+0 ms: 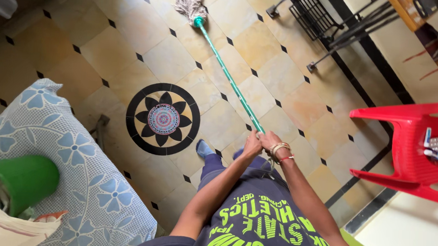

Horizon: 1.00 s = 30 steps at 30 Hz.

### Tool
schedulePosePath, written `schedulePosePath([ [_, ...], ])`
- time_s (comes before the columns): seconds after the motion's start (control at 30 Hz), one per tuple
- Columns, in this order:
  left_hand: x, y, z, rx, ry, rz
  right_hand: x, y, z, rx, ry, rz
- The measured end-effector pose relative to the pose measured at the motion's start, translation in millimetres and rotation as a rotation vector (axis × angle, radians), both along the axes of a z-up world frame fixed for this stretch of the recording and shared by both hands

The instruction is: The person mops a tiled floor by hand using a string mop and a bucket, moving the mop across the floor surface to clean it.

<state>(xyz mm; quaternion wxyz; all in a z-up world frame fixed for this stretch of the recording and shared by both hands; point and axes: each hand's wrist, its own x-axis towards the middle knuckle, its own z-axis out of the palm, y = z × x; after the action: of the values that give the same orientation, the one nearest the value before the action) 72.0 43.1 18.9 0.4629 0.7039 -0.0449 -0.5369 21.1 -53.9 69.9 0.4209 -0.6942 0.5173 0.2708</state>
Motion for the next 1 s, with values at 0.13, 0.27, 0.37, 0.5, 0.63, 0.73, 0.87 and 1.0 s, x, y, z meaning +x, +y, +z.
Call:
schedulePosePath([
  [0.13,-28.4,-5.8,-1.2,0.075,-0.023,-0.018,-33.0,-4.5,-6.6,-0.014,-0.011,0.023],
  [0.27,-74.0,-30.3,-1.7,0.111,-0.224,-0.102,-104.6,-27.6,-2.6,0.073,-0.05,-0.018],
  [0.37,-122.7,-58.6,0.7,0.108,-0.325,-0.15,-183.7,-46.3,2.0,0.151,-0.079,-0.111],
  [0.5,-195.0,-96.3,4.9,0.167,-0.093,-0.182,-287.3,-70.5,11.9,0.116,-0.068,0.005],
  [0.63,-252.4,-108.9,7.0,0.023,0.377,-0.033,-369.5,-74.7,21.1,-0.023,-0.063,0.153],
  [0.73,-267.4,-122.0,7.1,0.111,0.556,0.029,-405.7,-83.3,25.6,-0.034,0.009,0.173],
  [0.87,-270.3,-130.1,12.1,0.106,0.728,0.233,-422.8,-83.2,34.3,-0.065,0.054,0.173],
  [1.0,-268.9,-150.2,16.1,0.255,0.813,0.46,-404.1,-78.5,61.9,-0.155,-0.022,0.191],
])
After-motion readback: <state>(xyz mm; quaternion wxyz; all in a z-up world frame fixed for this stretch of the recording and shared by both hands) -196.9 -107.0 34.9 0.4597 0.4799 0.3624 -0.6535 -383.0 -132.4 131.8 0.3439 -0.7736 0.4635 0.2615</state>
